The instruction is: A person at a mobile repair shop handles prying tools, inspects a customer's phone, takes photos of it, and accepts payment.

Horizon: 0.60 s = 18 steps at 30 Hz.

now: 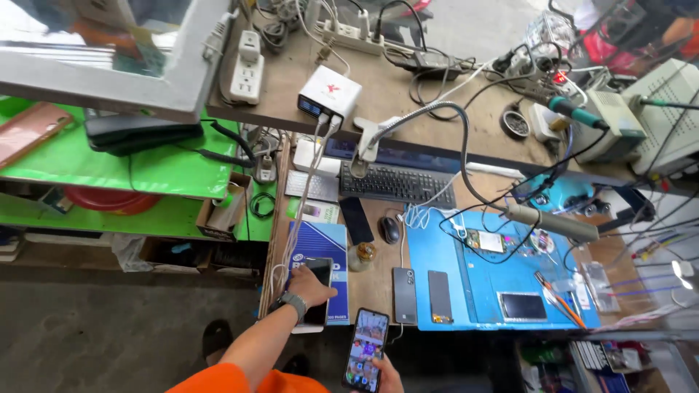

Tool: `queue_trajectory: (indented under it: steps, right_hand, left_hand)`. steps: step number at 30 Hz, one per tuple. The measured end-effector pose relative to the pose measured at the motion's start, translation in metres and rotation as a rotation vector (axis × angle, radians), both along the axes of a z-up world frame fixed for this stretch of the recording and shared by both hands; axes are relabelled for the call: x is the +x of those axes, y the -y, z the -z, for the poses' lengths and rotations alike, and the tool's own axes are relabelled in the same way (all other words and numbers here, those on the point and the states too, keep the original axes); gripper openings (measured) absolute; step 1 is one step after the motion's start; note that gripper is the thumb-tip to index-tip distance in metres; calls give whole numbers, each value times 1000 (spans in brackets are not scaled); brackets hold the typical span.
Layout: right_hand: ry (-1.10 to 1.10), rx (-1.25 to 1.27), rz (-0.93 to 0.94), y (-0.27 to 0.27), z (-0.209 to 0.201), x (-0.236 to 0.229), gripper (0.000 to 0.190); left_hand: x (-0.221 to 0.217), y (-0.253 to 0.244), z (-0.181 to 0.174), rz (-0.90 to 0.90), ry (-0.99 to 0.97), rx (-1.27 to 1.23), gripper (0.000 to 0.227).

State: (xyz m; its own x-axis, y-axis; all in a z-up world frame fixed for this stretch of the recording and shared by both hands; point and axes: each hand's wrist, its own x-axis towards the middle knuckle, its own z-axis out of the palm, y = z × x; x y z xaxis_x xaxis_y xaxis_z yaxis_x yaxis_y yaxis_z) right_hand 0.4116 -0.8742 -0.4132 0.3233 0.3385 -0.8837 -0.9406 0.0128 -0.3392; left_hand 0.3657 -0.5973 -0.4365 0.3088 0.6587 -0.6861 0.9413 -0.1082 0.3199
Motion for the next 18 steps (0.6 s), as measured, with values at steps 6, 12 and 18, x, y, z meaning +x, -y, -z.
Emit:
queue_trajectory:
  steps: [6, 12, 18]
  right_hand:
    - [70, -141, -386, -69, 9, 27, 56]
    - [195, -220, -570, -169, 40, 21, 48]
    - [1114, -574, -1150, -179, 91, 52, 74]
  left_hand:
    - [-86, 20, -92, 155, 339, -109, 100]
    - [-162, 8, -81, -341, 951, -567, 91]
    - [-198, -33, -157, -447, 1258, -547, 113]
